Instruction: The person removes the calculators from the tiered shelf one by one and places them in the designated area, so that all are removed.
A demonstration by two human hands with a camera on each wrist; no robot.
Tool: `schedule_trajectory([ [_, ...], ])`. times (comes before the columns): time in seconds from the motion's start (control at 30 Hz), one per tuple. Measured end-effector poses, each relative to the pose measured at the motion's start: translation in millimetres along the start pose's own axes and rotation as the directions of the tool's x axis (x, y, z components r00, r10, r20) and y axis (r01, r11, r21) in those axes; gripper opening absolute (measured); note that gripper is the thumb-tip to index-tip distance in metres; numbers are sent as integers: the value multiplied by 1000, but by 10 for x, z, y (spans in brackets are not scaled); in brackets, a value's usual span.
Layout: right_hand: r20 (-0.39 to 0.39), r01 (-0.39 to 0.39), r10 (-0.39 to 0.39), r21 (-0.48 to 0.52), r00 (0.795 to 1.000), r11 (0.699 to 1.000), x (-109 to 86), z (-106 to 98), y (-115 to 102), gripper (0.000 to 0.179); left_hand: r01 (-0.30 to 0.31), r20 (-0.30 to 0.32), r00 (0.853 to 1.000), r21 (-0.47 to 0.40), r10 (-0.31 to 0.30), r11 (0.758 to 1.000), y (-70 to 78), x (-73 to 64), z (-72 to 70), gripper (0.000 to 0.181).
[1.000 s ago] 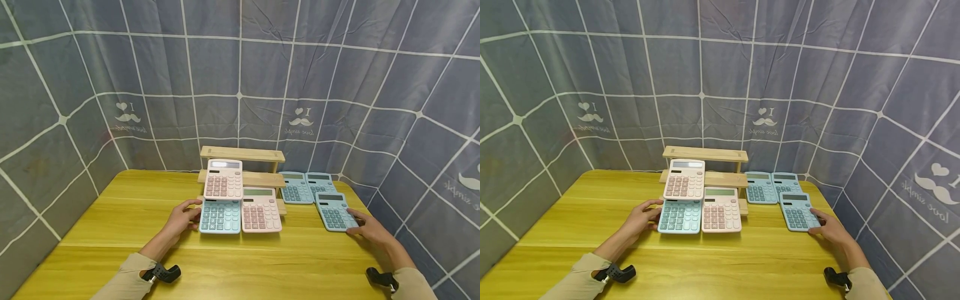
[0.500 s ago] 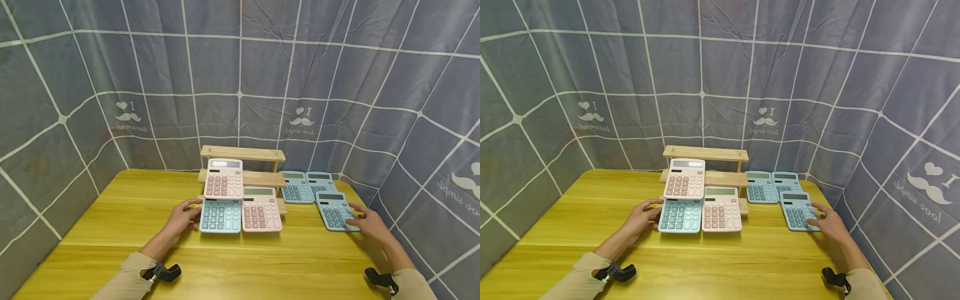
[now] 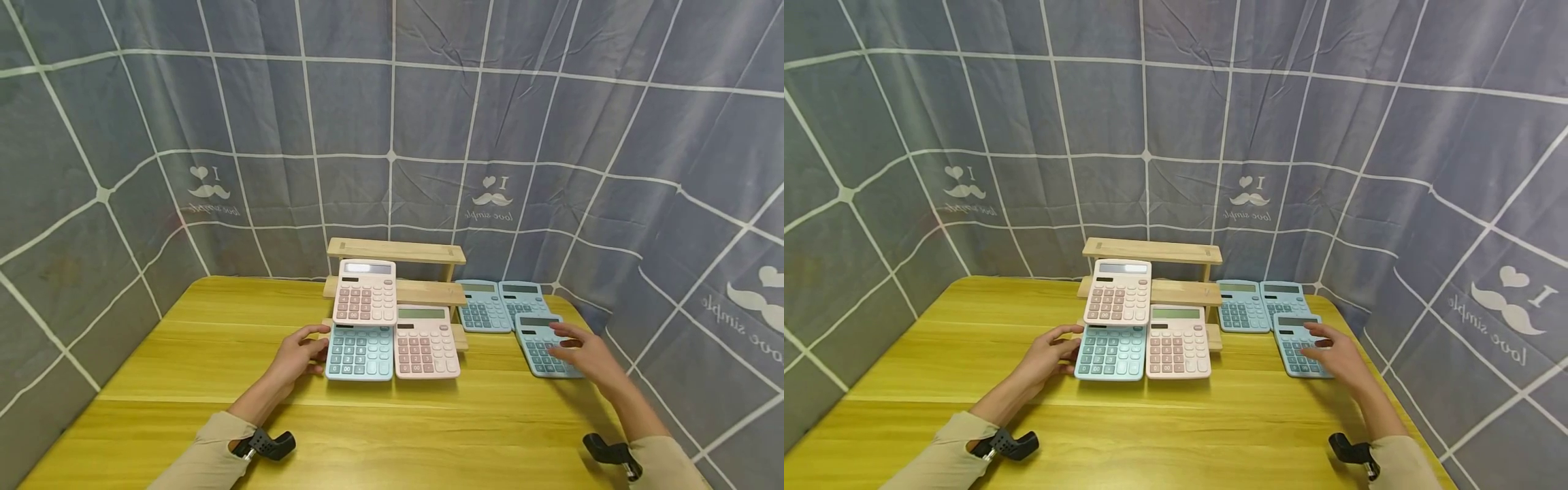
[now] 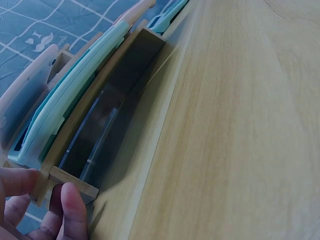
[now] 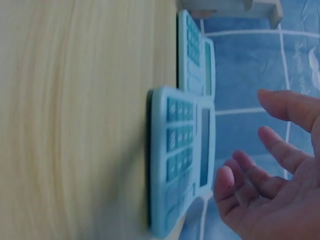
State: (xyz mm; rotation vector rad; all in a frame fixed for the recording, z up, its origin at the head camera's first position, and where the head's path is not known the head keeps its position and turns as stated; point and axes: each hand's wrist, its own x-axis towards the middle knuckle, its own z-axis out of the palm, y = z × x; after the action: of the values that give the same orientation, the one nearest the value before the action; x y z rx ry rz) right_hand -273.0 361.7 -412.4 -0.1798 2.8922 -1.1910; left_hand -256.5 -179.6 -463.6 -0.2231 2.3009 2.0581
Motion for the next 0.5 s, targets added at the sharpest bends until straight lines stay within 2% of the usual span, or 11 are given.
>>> schedule_trajectory([
  [0.2, 2, 29, -29, 6, 1000, 1000, 49, 79, -136, 65, 4, -11, 1000, 4, -4, 1000, -4, 5, -3, 32],
  [0.5, 11, 84, -86, 103, 996, 991, 83, 161, -328, 64, -2, -6, 1000, 0, 2, 1000, -12, 7, -5, 32],
])
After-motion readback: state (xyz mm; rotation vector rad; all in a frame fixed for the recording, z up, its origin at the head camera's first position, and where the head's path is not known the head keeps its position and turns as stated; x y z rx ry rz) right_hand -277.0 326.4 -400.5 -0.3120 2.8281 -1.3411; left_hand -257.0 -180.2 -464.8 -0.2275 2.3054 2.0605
